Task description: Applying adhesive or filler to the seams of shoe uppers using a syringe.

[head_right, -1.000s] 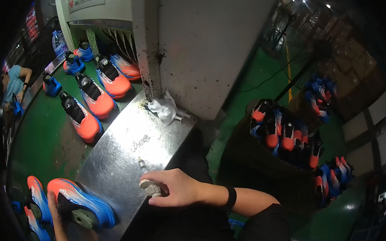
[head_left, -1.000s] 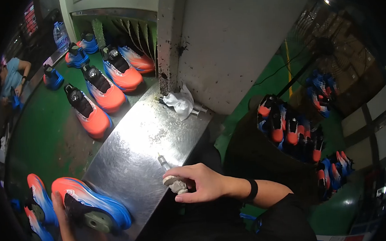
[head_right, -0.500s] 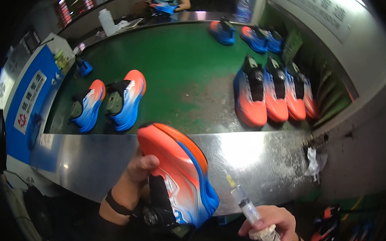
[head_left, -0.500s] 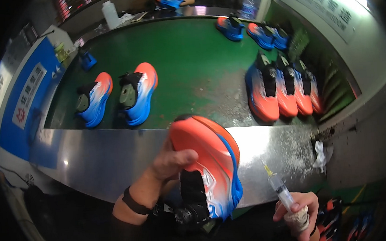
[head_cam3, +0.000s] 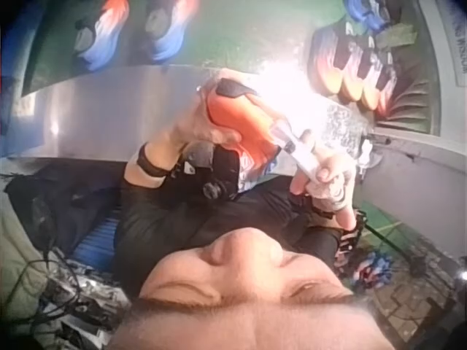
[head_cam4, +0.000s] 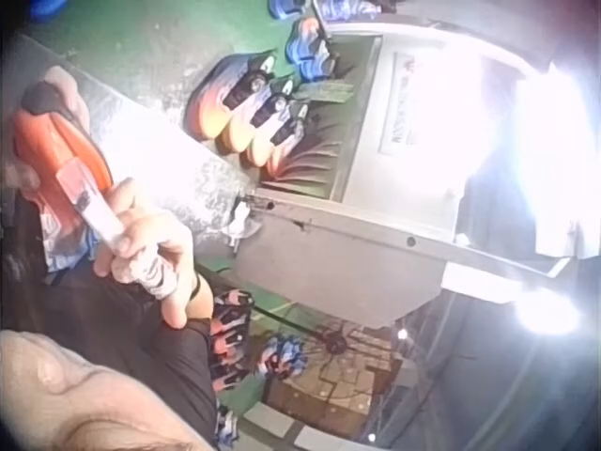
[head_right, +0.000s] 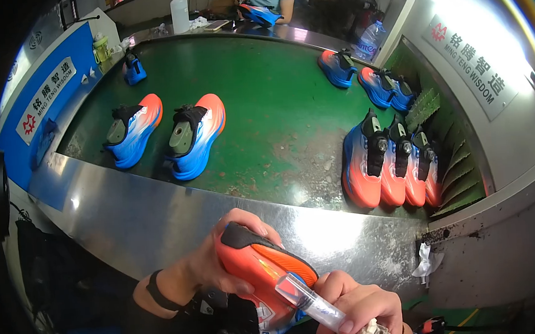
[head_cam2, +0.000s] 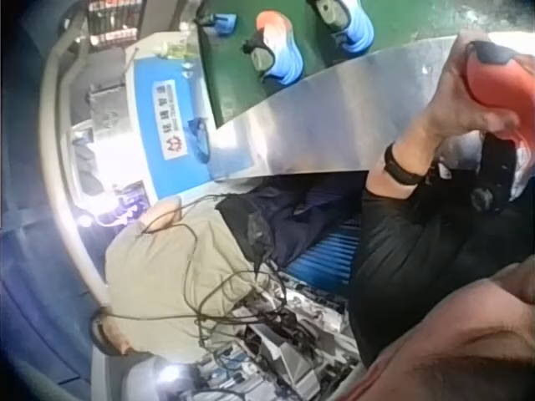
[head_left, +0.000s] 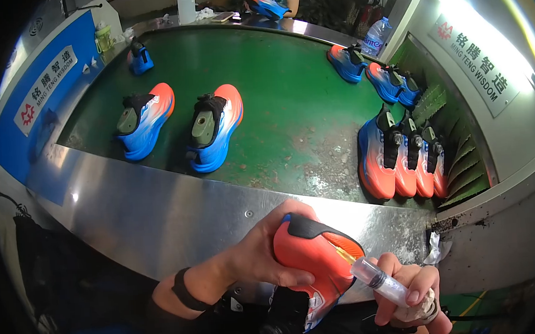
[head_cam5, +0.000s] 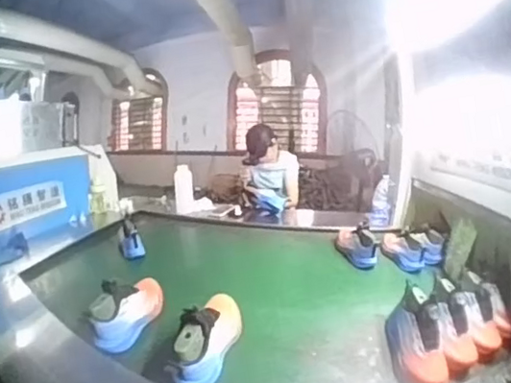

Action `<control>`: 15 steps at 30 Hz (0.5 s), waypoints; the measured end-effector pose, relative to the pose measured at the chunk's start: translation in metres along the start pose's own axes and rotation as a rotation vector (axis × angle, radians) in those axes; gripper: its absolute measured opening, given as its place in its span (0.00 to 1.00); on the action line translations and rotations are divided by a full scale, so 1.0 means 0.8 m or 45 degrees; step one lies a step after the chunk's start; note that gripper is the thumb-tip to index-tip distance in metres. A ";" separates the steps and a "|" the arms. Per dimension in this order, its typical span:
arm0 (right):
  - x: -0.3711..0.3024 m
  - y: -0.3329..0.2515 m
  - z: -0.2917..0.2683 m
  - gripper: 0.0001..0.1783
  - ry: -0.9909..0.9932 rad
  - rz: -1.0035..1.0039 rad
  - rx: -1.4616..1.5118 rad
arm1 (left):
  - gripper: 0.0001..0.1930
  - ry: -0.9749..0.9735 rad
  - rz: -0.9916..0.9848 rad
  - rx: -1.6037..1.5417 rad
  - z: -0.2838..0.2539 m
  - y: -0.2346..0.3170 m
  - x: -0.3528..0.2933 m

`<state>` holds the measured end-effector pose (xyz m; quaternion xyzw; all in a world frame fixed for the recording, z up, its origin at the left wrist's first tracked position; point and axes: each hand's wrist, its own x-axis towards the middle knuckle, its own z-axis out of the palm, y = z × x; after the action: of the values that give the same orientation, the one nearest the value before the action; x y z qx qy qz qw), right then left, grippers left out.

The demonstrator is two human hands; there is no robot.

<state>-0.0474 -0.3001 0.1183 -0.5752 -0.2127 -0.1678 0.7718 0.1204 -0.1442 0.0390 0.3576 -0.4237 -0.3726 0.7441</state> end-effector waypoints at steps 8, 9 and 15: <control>0.000 -0.005 0.003 0.28 0.044 0.113 -0.018 | 0.39 0.006 -0.003 0.006 0.004 0.006 -0.002; 0.001 -0.006 0.003 0.28 0.034 0.111 -0.027 | 0.39 0.003 0.001 0.044 0.004 0.006 -0.002; -0.001 -0.010 0.001 0.28 0.049 0.144 -0.047 | 0.39 0.037 -0.011 0.059 0.003 0.003 -0.004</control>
<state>-0.0522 -0.3015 0.1245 -0.5970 -0.1616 -0.1388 0.7734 0.1178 -0.1404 0.0410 0.3819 -0.4197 -0.3606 0.7403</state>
